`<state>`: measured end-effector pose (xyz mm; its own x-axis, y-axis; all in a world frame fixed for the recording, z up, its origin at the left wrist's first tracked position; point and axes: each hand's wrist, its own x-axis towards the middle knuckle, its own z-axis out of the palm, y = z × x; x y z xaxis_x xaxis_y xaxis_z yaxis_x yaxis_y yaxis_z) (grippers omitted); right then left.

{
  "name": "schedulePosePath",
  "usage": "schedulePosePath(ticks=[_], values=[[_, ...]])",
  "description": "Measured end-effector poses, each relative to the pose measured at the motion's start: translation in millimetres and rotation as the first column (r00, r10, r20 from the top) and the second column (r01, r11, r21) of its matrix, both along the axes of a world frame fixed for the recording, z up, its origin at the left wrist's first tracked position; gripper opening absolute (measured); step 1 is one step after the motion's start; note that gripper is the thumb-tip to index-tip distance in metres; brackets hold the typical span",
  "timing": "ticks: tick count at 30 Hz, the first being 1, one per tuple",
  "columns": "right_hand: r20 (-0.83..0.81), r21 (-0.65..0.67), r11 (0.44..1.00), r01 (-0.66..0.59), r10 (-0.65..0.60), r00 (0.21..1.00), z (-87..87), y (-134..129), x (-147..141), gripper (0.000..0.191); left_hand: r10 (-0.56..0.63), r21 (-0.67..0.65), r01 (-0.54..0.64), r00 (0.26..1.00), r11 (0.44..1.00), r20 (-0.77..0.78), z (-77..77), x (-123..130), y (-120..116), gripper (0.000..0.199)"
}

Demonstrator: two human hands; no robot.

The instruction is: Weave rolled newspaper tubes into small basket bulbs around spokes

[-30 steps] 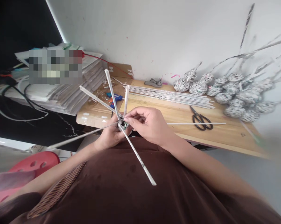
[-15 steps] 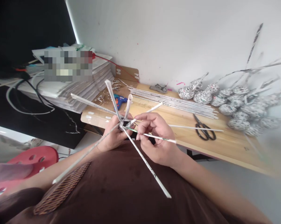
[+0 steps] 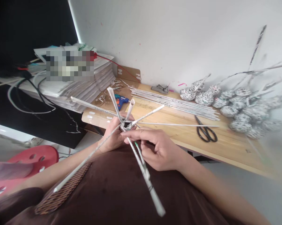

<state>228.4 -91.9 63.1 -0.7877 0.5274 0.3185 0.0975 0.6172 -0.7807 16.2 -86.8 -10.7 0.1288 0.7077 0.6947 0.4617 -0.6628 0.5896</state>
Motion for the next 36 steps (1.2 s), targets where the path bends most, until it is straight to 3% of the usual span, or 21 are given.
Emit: schedulePosePath(ticks=[2, 3, 4, 6, 9, 11, 13, 15, 20, 23, 26, 30, 33, 36], values=[[0.045, -0.209, 0.976, -0.056, 0.067, 0.997, 1.8, 2, 2, 0.049, 0.005, 0.021, -0.005, 1.0, 1.0, -0.024, -0.4, -1, 0, 0.031], [0.042, -0.251, 0.966, -0.056, 0.068, 0.997, 2.4, 2, 2, 0.046, 0.01, 0.027, -0.009, 0.999, 1.0, -0.037, -0.5, -1, 0, 0.032], [0.033, -0.227, 0.973, -0.03, 0.039, 0.999, 2.7, 3, 0, 0.043, 0.019, 0.03, -0.018, 0.999, 0.999, -0.044, -0.5, -1, 0, 0.033], [0.008, -0.048, 0.998, 0.044, -0.043, 0.999, 2.5, 2, -4, 0.036, 0.031, 0.023, -0.03, 0.998, 0.999, -0.054, -0.2, -1, 0, 0.033], [-0.099, 0.176, 0.973, 0.152, -0.136, 0.986, 1.7, 0, -13, 0.03, 0.023, 0.023, -0.021, 0.997, 1.0, -0.07, 0.5, 0, 0, 0.03], [-0.212, 0.097, 0.954, 0.285, -0.26, 0.942, 1.8, 0, -18, 0.019, 0.018, 0.018, -0.016, 0.996, 1.0, -0.088, 1.3, 0, -1, 0.028], [-0.284, -0.092, 0.914, 0.395, -0.404, 0.869, 2.4, -1, -19, 0.013, 0.023, -0.007, -0.024, 0.995, 1.0, -0.096, 2.1, 1, -2, 0.026], [-0.313, -0.26, 0.875, 0.409, -0.477, 0.822, 2.6, 0, -19, 0.017, 0.034, -0.034, -0.037, 0.995, 0.999, -0.09, 2.5, 2, -3, 0.025], [-0.284, -0.449, 0.853, 0.267, -0.42, 0.862, -0.8, -1, -17, 0.042, 0.097, -0.029, -0.1, 0.993, 0.995, -0.067, 2.1, 3, -3, 0.027], [-0.076, -0.379, 0.875, 0.301, -0.354, 0.932, -1.4, 0, -17, 0.047, 0.159, 0.005, -0.159, 0.982, 0.987, -0.099, 3.3, 3, -2, 0.024], [0.152, -0.321, 0.904, 0.284, -0.246, 0.957, -0.6, 2, -18, 0.049, 0.131, 0.049, -0.125, 0.976, 0.991, -0.172, 5.8, 2, -2, 0.024], [0.231, -0.389, 0.885, 0.256, -0.175, 0.957, -2.4, 6, -19, 0.057, 0.083, 0.077, -0.067, 0.969, 0.995, -0.231, 7.4, 0, -2, 0.023], [0.168, -0.473, 0.833, 0.286, -0.234, 0.958, -4.3, 6, -19, 0.049, 0.16, 0.007, -0.163, 0.961, 0.987, -0.227, 6.4, 0, -2, 0.025], [0.003, -0.525, 0.767, 0.368, -0.431, 0.902, -3.3, 7, -19, 0.029, 0.209, -0.058, -0.224, 0.958, 0.973, -0.197, 4.8, 1, -3, 0.023]])
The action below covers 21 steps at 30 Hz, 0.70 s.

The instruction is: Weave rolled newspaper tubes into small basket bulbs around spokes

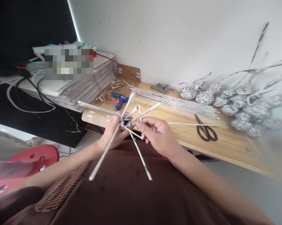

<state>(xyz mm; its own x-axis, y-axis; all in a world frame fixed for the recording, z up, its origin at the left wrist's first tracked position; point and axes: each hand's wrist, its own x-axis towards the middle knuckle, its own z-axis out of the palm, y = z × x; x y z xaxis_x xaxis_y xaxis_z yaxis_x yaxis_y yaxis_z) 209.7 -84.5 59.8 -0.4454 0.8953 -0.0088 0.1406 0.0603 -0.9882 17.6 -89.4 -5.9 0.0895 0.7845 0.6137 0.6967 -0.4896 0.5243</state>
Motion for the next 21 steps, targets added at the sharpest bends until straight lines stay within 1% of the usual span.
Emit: schedulePosePath(ticks=[1, 3, 4, 6, 8, 10, 11, 13, 14, 15, 17, 19, 21], values=[[-0.063, 0.008, 0.997, 0.077, -0.077, 0.995, 1.1, 1, 0, 0.026, 0.0, -0.011, 0.0, 1.0, 1.0, 0.014, -0.5, 0, 0, 0.021], [-0.176, 0.026, 0.98, 0.198, -0.19, 0.966, 4.0, 4, 1, 0.023, -0.003, -0.025, 0.004, 0.999, 1.0, 0.038, -1.3, 1, 0, 0.019], [-0.223, 0.044, 0.969, 0.242, -0.226, 0.948, 5.8, 6, 2, 0.021, -0.001, -0.03, 0.002, 0.999, 1.0, 0.045, -1.7, 1, 0, 0.019], [-0.291, 0.079, 0.957, 0.278, -0.244, 0.925, 9.8, 7, 4, 0.019, 0.0, -0.038, 0.002, 0.999, 0.999, 0.052, -2.2, 1, 0, 0.02], [-0.321, 0.066, 0.968, 0.242, -0.209, 0.924, 13.6, 7, 5, 0.021, -0.008, -0.033, 0.01, 0.998, 0.999, 0.06, -2.2, 1, 0, 0.021], [-0.312, -0.007, 0.987, 0.161, -0.155, 0.937, 16.2, 5, 6, 0.02, -0.011, -0.016, 0.012, 0.998, 1.0, 0.068, -1.7, 2, 0, 0.02], [-0.3, -0.052, 0.99, 0.131, -0.14, 0.943, 16.9, 4, 6, 0.023, -0.01, -0.006, 0.01, 0.998, 1.0, 0.069, -1.2, 2, 0, 0.02], [-0.277, -0.114, 0.987, 0.112, -0.14, 0.951, 17.0, 2, 6, 0.034, -0.006, 0.004, 0.006, 0.997, 1.0, 0.07, -0.4, 2, 0, 0.019], [-0.27, -0.119, 0.986, 0.116, -0.145, 0.952, 16.4, 2, 5, 0.036, -0.004, 0.002, 0.004, 0.997, 1.0, 0.077, 0.0, 2, 0, 0.019], [-0.266, -0.109, 0.987, 0.119, -0.144, 0.953, 15.7, 2, 5, 0.034, -0.003, -0.004, 0.003, 0.996, 1.0, 0.086, 0.3, 2, 0, 0.019], [-0.264, -0.072, 0.993, 0.096, -0.112, 0.958, 13.9, 3, 5, 0.024, 0.003, -0.016, -0.001, 0.994, 1.0, 0.11, 0.6, 3, 1, 0.018], [-0.263, -0.066, 0.998, 0.014, -0.031, 0.964, 12.2, 4, 5, 0.022, 0.011, -0.025, -0.008, 0.992, 1.0, 0.124, 0.7, 3, 1, 0.019], [-0.269, -0.091, 0.994, -0.062, 0.036, 0.963, 11.1, 4, 5, 0.031, 0.01, -0.023, -0.007, 0.991, 1.0, 0.133, 0.6, 2, 2, 0.02]])
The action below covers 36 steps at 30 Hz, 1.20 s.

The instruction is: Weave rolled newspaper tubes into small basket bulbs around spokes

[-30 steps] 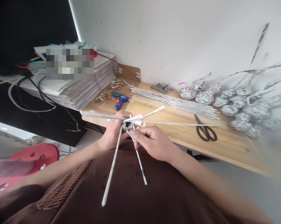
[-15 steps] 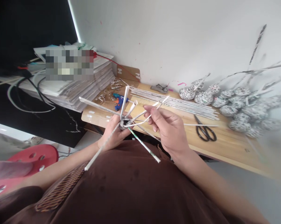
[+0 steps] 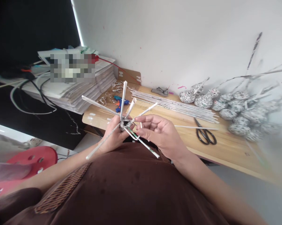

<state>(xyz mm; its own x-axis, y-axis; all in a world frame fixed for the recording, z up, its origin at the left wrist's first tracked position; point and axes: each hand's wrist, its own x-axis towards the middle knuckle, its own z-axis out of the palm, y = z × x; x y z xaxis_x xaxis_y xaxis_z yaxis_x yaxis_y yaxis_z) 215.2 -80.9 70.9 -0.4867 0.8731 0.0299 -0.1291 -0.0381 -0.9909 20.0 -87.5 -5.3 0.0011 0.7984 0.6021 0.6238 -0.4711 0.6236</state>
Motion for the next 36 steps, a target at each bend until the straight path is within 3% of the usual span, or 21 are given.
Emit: schedulePosePath(ticks=[7, 12, 18, 26, 28, 33, 35, 36], values=[[-0.01, 0.03, 0.999, -0.04, 0.04, 0.999, 0.3, -5, -2, 0.049, -0.013, 0.028, 0.013, 1.0, 1.0, 0.0, -0.3, -1, 1, 0.024], [-0.025, 0.152, 0.987, 0.054, -0.051, 0.998, 1.4, -6, -2, 0.036, -0.013, 0.013, 0.013, 1.0, 1.0, 0.016, 1.3, -1, 1, 0.021], [0.005, 0.356, 0.919, 0.172, -0.185, 0.983, 7.8, -10, -4, 0.027, -0.04, -0.014, 0.04, 0.999, 0.999, 0.018, 1.9, 1, 1, 0.023], [-0.001, 0.337, 0.936, 0.106, -0.112, 0.994, 5.1, -9, -2, 0.036, -0.043, -0.022, 0.044, 0.999, 0.999, 0.028, -1.6, 0, 1, 0.021], [0.021, 0.384, 0.915, 0.123, -0.142, 0.99, 5.8, -9, 0, 0.038, -0.023, -0.026, 0.023, 0.999, 0.999, 0.026, -1.4, 0, 0, 0.021], [-0.099, 0.489, 0.782, 0.387, -0.391, 0.915, 3.8, -6, 4, 0.023, 0.021, -0.057, -0.019, 0.999, 0.998, 0.035, 1.7, 1, 0, 0.018], [-0.102, 0.48, 0.785, 0.392, -0.393, 0.914, 1.1, -6, 5, 0.019, 0.018, -0.055, -0.015, 0.999, 0.998, 0.047, 1.3, 1, 0, 0.017], [-0.056, 0.48, 0.81, 0.337, -0.355, 0.933, -0.2, -6, 5, 0.019, 0.016, -0.052, -0.013, 0.999, 0.999, 0.049, 0.4, 1, 0, 0.017]])
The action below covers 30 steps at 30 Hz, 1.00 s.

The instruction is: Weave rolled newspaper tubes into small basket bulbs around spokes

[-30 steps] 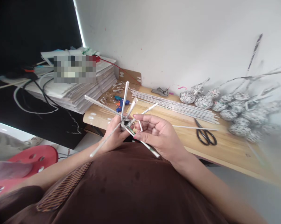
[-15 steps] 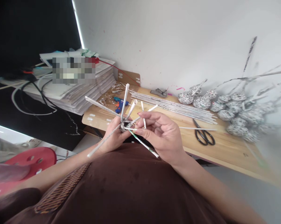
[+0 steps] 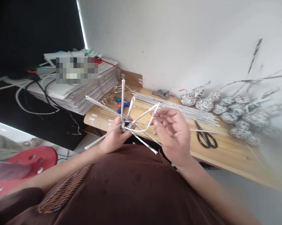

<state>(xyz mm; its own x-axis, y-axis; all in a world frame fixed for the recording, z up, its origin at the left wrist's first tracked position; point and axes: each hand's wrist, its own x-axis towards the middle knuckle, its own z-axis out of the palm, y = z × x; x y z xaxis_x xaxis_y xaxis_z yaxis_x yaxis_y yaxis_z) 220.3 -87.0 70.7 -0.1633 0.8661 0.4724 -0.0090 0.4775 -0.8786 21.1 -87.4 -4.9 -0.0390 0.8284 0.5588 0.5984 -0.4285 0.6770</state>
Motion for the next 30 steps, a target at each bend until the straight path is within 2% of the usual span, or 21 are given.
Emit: schedulePosePath(ticks=[3, 5, 7, 9, 11, 14, 19, 23, 25, 27, 30], values=[[0.222, -0.073, 0.979, -0.192, 0.204, 0.953, -2.8, -3, 1, 0.031, -0.01, 0.002, 0.01, 1.0, 1.0, 0.001, -3.8, -1, 1, 0.021], [0.323, -0.062, 0.957, -0.284, 0.289, 0.901, -4.4, -5, 1, 0.039, -0.024, -0.009, 0.024, 1.0, 1.0, 0.004, -5.6, -2, 1, 0.024], [0.327, 0.054, 0.953, -0.298, 0.265, 0.907, -6.4, -6, 0, 0.036, -0.027, -0.019, 0.027, 1.0, 0.999, 0.005, -5.3, -2, 1, 0.023], [0.293, 0.214, 0.945, -0.246, 0.179, 0.939, -8.7, -6, -2, 0.032, -0.034, -0.011, 0.034, 0.999, 0.999, 0.002, -3.1, -1, 0, 0.022], [0.27, 0.357, 0.917, -0.179, 0.082, 0.959, -10.6, -6, -3, 0.036, -0.05, 0.008, 0.05, 0.999, 0.999, -0.008, 0.0, 1, -1, 0.021], [0.295, 0.417, 0.897, -0.147, 0.02, 0.955, -12.7, -7, -2, 0.043, -0.071, 0.019, 0.072, 0.997, 0.997, -0.029, 2.3, 2, -2, 0.021], [0.281, 0.212, 0.971, -0.112, 0.049, 0.958, -18.1, -8, 0, 0.037, -0.085, 0.036, 0.083, 0.995, 0.996, 0.053, -4.4, 2, 1, 0.02], [0.234, 0.042, 0.982, -0.182, 0.167, 0.958, -21.3, -4, -3, 0.029, -0.108, 0.02, 0.106, 0.984, 0.994, 0.142, -7.8, 3, 3, 0.019], [0.142, -0.086, 0.958, -0.274, 0.284, 0.948, -20.7, 0, -5, 0.021, -0.12, 0.018, 0.119, 0.979, 0.993, 0.162, -6.2, 3, 1, 0.019], [-0.007, -0.252, 0.897, -0.362, 0.372, 0.928, -19.5, 4, -6, 0.016, -0.132, 0.02, 0.131, 0.98, 0.991, 0.149, -3.6, 3, -1, 0.021], [-0.198, -0.442, 0.807, -0.392, 0.338, 0.92, -19.5, 7, -9, 0.019, -0.131, 0.036, 0.128, 0.988, 0.991, 0.083, -1.0, 2, -3, 0.024]])
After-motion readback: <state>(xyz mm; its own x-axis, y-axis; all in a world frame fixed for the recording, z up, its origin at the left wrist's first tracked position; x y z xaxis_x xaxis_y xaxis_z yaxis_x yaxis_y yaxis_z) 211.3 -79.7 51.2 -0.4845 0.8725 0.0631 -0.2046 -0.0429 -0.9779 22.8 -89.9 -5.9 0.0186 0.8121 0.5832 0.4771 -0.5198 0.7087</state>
